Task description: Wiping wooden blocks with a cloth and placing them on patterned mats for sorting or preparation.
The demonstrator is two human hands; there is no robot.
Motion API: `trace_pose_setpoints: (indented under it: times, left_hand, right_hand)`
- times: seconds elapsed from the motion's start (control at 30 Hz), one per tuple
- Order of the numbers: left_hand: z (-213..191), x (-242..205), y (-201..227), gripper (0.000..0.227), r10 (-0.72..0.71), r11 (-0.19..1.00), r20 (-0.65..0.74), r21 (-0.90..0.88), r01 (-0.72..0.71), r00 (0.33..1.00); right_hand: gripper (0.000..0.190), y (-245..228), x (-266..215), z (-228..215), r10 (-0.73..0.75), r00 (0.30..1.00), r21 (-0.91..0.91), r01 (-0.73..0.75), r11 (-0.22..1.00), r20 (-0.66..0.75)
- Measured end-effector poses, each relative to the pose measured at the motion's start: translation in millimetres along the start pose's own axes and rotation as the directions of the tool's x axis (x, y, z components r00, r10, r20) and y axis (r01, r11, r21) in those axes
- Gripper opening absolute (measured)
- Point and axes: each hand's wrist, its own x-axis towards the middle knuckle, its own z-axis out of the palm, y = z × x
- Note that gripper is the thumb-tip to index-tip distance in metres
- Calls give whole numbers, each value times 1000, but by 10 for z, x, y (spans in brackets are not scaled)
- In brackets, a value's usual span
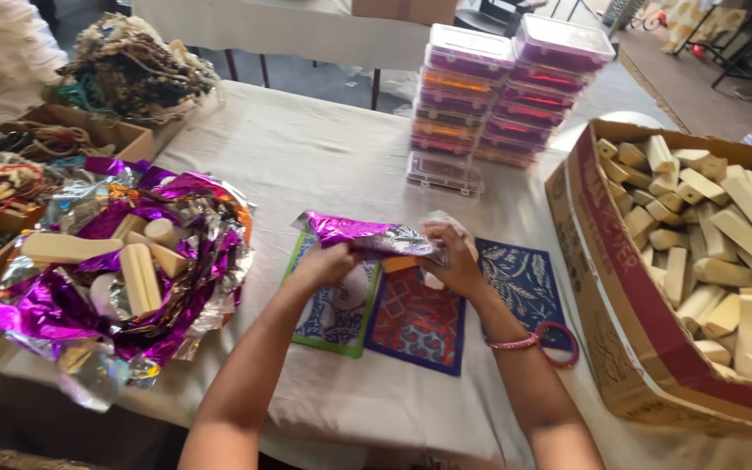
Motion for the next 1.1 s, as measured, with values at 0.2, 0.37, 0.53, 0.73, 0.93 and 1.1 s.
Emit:
trace_pose_setpoints:
  times: [0.2, 0.37, 0.53, 0.73, 0.93, 1.1]
  left_hand:
    - [405, 710, -674, 24, 245, 957, -15, 165, -239, 969]
    - [414, 663, -412, 28, 287, 954, 15, -92, -285, 958]
    - [864, 1068, -1161, 28, 573, 744, 107, 347, -571, 812]
    - [487, 721, -461, 87, 207, 671, 44, -733, -109, 977]
    - [626, 766, -592, 96, 41, 753, 98, -657, 34, 994]
    - [320, 468, -81, 50, 42, 991, 44, -128, -37, 998]
  right_hand:
    - [117, -168, 143, -99, 684, 730, -704, -488, 515, -6]
    - [134, -458, 188, 20, 683, 730, -788, -418, 453, 6]
    - [115, -27, 64, 126, 371, 919, -751, -149, 644, 136]
    - [91, 200, -15, 49, 315, 949, -636, -246, 732, -5]
    - [73, -19, 46, -44, 355, 935, -516, -305, 801, -2]
    - [54, 229, -94, -287, 378, 920, -456, -381, 804, -103]
